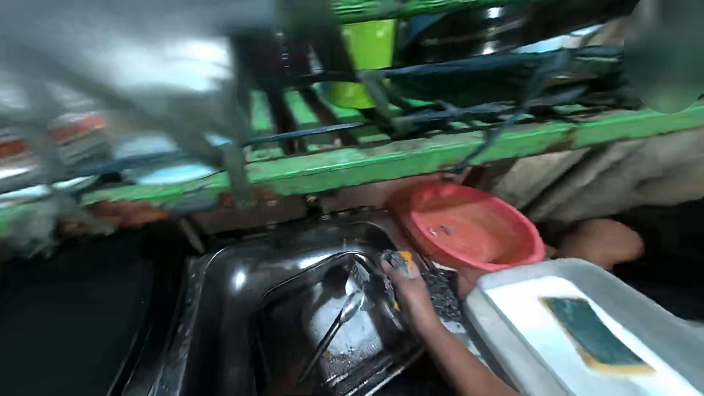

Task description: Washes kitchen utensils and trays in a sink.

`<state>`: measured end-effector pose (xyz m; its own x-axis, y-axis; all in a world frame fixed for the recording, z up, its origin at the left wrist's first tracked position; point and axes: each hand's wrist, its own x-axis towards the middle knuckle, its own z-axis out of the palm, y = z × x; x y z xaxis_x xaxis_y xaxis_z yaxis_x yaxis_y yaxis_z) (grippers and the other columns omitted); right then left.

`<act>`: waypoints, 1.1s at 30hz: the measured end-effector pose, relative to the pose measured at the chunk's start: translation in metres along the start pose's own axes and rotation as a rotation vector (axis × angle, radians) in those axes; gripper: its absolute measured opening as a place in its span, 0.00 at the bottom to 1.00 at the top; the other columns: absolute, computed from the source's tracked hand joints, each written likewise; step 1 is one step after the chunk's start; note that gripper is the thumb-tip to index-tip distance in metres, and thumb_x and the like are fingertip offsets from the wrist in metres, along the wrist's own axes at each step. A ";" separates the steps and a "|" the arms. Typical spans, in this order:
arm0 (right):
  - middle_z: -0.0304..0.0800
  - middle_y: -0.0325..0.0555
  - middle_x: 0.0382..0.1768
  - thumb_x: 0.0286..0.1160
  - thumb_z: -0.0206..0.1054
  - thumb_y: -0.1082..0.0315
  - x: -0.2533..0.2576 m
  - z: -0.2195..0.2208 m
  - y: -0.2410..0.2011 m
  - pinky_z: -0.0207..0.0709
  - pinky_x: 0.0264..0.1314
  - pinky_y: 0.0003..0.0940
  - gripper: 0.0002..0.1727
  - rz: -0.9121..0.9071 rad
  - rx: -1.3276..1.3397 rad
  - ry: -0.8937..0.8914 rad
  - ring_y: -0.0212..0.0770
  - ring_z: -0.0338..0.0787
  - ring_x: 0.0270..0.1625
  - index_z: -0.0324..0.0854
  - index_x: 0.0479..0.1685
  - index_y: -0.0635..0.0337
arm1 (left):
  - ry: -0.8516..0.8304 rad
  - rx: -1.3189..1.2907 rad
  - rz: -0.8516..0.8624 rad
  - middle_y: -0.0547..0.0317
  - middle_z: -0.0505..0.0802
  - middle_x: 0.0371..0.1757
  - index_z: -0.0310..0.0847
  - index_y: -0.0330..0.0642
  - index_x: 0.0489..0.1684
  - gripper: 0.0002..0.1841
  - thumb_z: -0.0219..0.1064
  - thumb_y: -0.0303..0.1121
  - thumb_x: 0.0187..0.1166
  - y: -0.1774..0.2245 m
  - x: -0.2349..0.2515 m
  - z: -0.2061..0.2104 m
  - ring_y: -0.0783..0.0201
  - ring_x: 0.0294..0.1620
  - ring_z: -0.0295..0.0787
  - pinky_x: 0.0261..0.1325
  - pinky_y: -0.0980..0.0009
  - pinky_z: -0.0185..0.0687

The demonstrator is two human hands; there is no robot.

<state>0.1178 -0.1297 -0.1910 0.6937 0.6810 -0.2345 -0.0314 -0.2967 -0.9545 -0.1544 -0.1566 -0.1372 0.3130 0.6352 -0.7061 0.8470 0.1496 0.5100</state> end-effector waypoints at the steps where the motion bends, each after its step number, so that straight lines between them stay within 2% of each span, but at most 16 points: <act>1: 0.82 0.64 0.70 0.77 0.74 0.65 -0.012 0.001 -0.008 0.77 0.74 0.50 0.36 -0.093 -0.069 -0.019 0.51 0.84 0.71 0.65 0.82 0.70 | 0.011 -0.007 0.031 0.31 0.88 0.64 0.76 0.32 0.75 0.24 0.55 0.42 0.92 -0.007 0.010 0.003 0.37 0.66 0.85 0.71 0.40 0.74; 3: 0.88 0.63 0.64 0.72 0.75 0.64 -0.043 0.006 -0.015 0.79 0.74 0.47 0.32 -0.358 -0.245 -0.126 0.51 0.88 0.68 0.74 0.73 0.74 | 0.001 0.006 0.058 0.31 0.88 0.62 0.77 0.33 0.74 0.23 0.55 0.41 0.91 -0.011 0.022 0.009 0.37 0.64 0.86 0.69 0.39 0.76; 5: 0.91 0.59 0.62 0.65 0.76 0.68 -0.077 0.016 -0.009 0.81 0.74 0.47 0.28 -0.621 -0.400 -0.333 0.50 0.90 0.67 0.82 0.66 0.71 | -0.026 0.066 0.051 0.32 0.87 0.66 0.77 0.34 0.75 0.23 0.54 0.41 0.91 0.008 0.019 0.010 0.37 0.69 0.84 0.73 0.40 0.74; 7: 0.92 0.59 0.61 0.60 0.78 0.66 -0.102 0.029 0.002 0.81 0.73 0.54 0.28 -0.786 -0.574 -0.499 0.55 0.90 0.67 0.85 0.65 0.68 | -0.066 0.157 -0.002 0.31 0.83 0.73 0.75 0.30 0.76 0.24 0.51 0.41 0.93 0.038 0.005 0.004 0.37 0.77 0.78 0.79 0.43 0.67; 9: 0.93 0.56 0.61 0.63 0.76 0.63 -0.095 0.038 0.017 0.81 0.73 0.56 0.26 -0.894 -0.687 -0.512 0.56 0.90 0.68 0.86 0.63 0.65 | -0.009 0.133 0.025 0.32 0.84 0.72 0.77 0.30 0.75 0.23 0.51 0.39 0.94 0.039 0.002 0.007 0.39 0.76 0.79 0.79 0.45 0.68; 11: 0.88 0.52 0.71 0.69 0.71 0.64 -0.070 0.038 0.017 0.65 0.87 0.58 0.26 -0.806 -0.838 -0.547 0.57 0.79 0.81 0.85 0.69 0.60 | 0.054 0.096 0.079 0.35 0.88 0.66 0.79 0.36 0.73 0.21 0.54 0.39 0.92 0.018 0.013 0.019 0.39 0.70 0.84 0.73 0.42 0.75; 12: 0.84 0.52 0.75 0.73 0.69 0.65 -0.059 0.038 0.012 0.54 0.92 0.58 0.25 -0.725 -0.862 -0.563 0.56 0.72 0.86 0.84 0.71 0.60 | 0.050 0.080 0.082 0.35 0.89 0.65 0.79 0.37 0.73 0.21 0.54 0.39 0.91 0.010 0.016 0.023 0.39 0.69 0.84 0.72 0.40 0.75; 13: 0.82 0.54 0.76 0.75 0.68 0.64 -0.051 0.037 0.009 0.49 0.94 0.55 0.25 -0.641 -0.822 -0.549 0.55 0.69 0.88 0.83 0.72 0.61 | 0.041 0.057 0.078 0.35 0.88 0.66 0.79 0.37 0.74 0.21 0.55 0.39 0.91 0.005 0.018 0.024 0.38 0.70 0.84 0.73 0.40 0.74; 16: 0.81 0.70 0.71 0.70 0.75 0.62 -0.046 0.035 0.000 0.69 0.83 0.48 0.31 -0.392 -0.370 -0.321 0.58 0.79 0.76 0.79 0.70 0.74 | 0.036 0.004 0.034 0.34 0.87 0.68 0.77 0.36 0.75 0.21 0.55 0.39 0.91 -0.003 0.025 0.024 0.38 0.72 0.82 0.75 0.40 0.72; 18: 0.79 0.68 0.70 0.69 0.71 0.66 -0.040 0.024 -0.014 0.77 0.74 0.48 0.34 -0.284 -0.274 -0.277 0.54 0.83 0.70 0.71 0.76 0.73 | 0.054 -0.018 0.042 0.34 0.86 0.69 0.77 0.34 0.74 0.21 0.55 0.37 0.91 -0.010 0.028 0.021 0.39 0.72 0.82 0.75 0.41 0.72; 20: 0.76 0.72 0.73 0.70 0.70 0.72 -0.028 0.011 -0.020 0.68 0.82 0.52 0.30 -0.310 -0.510 -0.355 0.61 0.77 0.77 0.73 0.74 0.76 | 0.056 -0.009 0.041 0.35 0.86 0.68 0.77 0.35 0.74 0.21 0.54 0.38 0.91 -0.012 0.027 0.018 0.40 0.72 0.82 0.75 0.42 0.73; 23: 0.81 0.68 0.72 0.72 0.71 0.70 -0.034 0.009 -0.006 0.69 0.83 0.57 0.23 -0.511 -0.942 -0.493 0.66 0.77 0.78 0.84 0.68 0.66 | 0.098 0.001 0.074 0.38 0.89 0.65 0.80 0.39 0.72 0.20 0.55 0.38 0.90 -0.003 0.024 0.021 0.41 0.69 0.85 0.72 0.41 0.76; 24: 0.84 0.64 0.70 0.71 0.71 0.70 -0.043 0.011 0.004 0.71 0.81 0.57 0.23 -0.607 -0.966 -0.511 0.64 0.79 0.77 0.86 0.67 0.62 | 0.098 0.006 0.071 0.39 0.89 0.65 0.80 0.40 0.73 0.20 0.54 0.38 0.90 0.000 0.023 0.021 0.42 0.69 0.85 0.72 0.41 0.76; 26: 0.89 0.61 0.64 0.66 0.73 0.73 -0.049 0.014 0.022 0.77 0.76 0.57 0.21 -0.725 -0.894 -0.482 0.64 0.85 0.72 0.89 0.62 0.63 | 0.087 0.025 0.049 0.39 0.89 0.65 0.79 0.40 0.73 0.20 0.53 0.39 0.91 0.002 0.022 0.021 0.42 0.69 0.86 0.70 0.41 0.77; 30: 0.84 0.66 0.69 0.74 0.68 0.73 -0.042 0.019 0.025 0.71 0.83 0.54 0.19 -0.553 -0.982 -0.512 0.64 0.80 0.77 0.86 0.64 0.67 | 0.076 0.105 0.036 0.40 0.90 0.64 0.79 0.41 0.72 0.20 0.51 0.39 0.92 0.001 0.020 0.021 0.41 0.67 0.86 0.68 0.41 0.78; 33: 0.90 0.66 0.61 0.63 0.73 0.77 -0.058 0.026 0.025 0.78 0.75 0.56 0.18 -0.735 -0.898 -0.415 0.67 0.86 0.69 0.89 0.56 0.69 | 0.092 0.093 0.024 0.41 0.89 0.66 0.77 0.42 0.75 0.20 0.50 0.38 0.92 0.007 0.017 0.017 0.43 0.69 0.86 0.69 0.42 0.79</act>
<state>0.0578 -0.1588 -0.2062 0.0513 0.9929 0.1075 0.8894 0.0035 -0.4571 -0.1357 -0.1576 -0.1544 0.2968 0.7055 -0.6435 0.8773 0.0648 0.4756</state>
